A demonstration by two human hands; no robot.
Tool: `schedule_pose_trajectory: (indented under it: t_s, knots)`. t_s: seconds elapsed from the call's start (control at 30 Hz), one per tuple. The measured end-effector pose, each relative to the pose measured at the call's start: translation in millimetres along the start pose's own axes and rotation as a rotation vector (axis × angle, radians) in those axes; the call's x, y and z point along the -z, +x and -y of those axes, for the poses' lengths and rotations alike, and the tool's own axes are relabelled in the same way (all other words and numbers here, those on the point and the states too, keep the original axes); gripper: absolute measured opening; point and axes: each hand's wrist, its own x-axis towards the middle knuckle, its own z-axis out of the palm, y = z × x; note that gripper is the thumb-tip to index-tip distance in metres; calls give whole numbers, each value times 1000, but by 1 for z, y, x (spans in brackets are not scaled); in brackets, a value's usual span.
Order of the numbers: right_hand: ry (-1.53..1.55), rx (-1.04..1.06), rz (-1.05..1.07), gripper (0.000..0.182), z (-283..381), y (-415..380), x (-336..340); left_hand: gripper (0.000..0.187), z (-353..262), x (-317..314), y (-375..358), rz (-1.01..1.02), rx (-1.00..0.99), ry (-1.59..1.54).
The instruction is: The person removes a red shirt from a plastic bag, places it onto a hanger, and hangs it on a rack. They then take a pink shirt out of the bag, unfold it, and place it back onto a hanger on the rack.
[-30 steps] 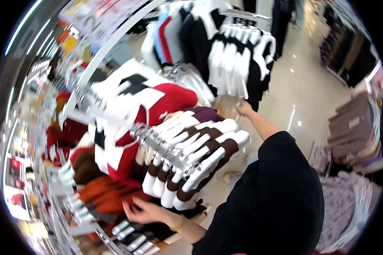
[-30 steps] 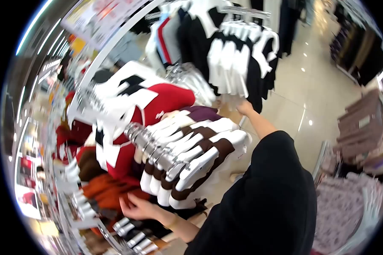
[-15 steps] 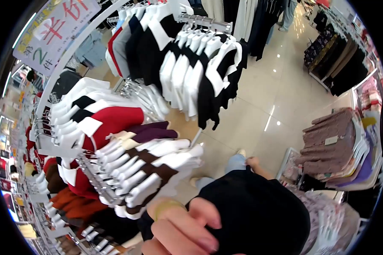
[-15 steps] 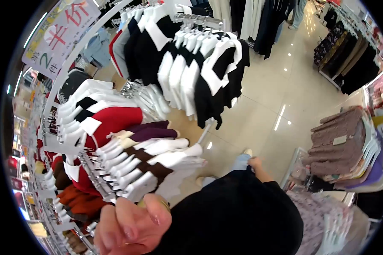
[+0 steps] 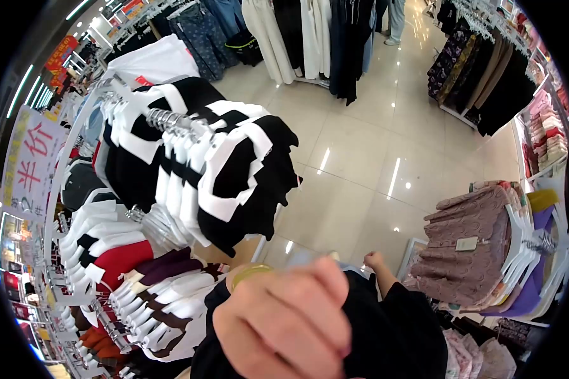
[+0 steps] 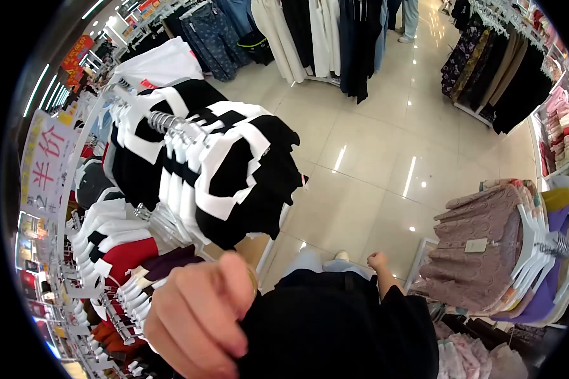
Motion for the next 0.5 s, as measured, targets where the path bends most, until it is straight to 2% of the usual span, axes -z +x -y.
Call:
schedule_pose_trajectory:
  t_s: [0.03,0.1,0.13,0.17,0.2,0.23,0.3,0.33,0.37,0.43,0.47,0.5]
  knots:
    - [-4,-7,4,14,-8,4,1,14,31,15,12,177,-216,134]
    - [13,-36,32,14,-20,9,0,12,46,15,28,228,-333,672]
    - [13,-41,33,14,-27,12,-4,11,56,13,31,209,-370,749]
    - [-71,37,-56,15,-33,16,-8,10,70,11,34,191,-408,823]
    - [-155,114,-149,16,-28,19,-5,10,95,22,41,241,-575,744]
    - [-156,104,-158,16,-21,29,6,10,104,24,44,233,-576,732]
    - [-115,-73,-86,20,-11,50,32,8,117,25,48,115,-281,741]
    - [-25,-128,-32,22,-3,64,43,7,141,37,57,36,-441,754]
    - [-26,-143,-48,22,2,72,56,7,150,43,62,22,-441,736]
    - [-109,-123,-67,20,49,79,85,14,159,59,76,-109,-276,908]
    - [-108,-133,-73,20,57,90,94,15,173,71,83,-167,-325,933]
    - [-25,-94,-100,20,57,113,101,13,179,107,97,106,-494,891]
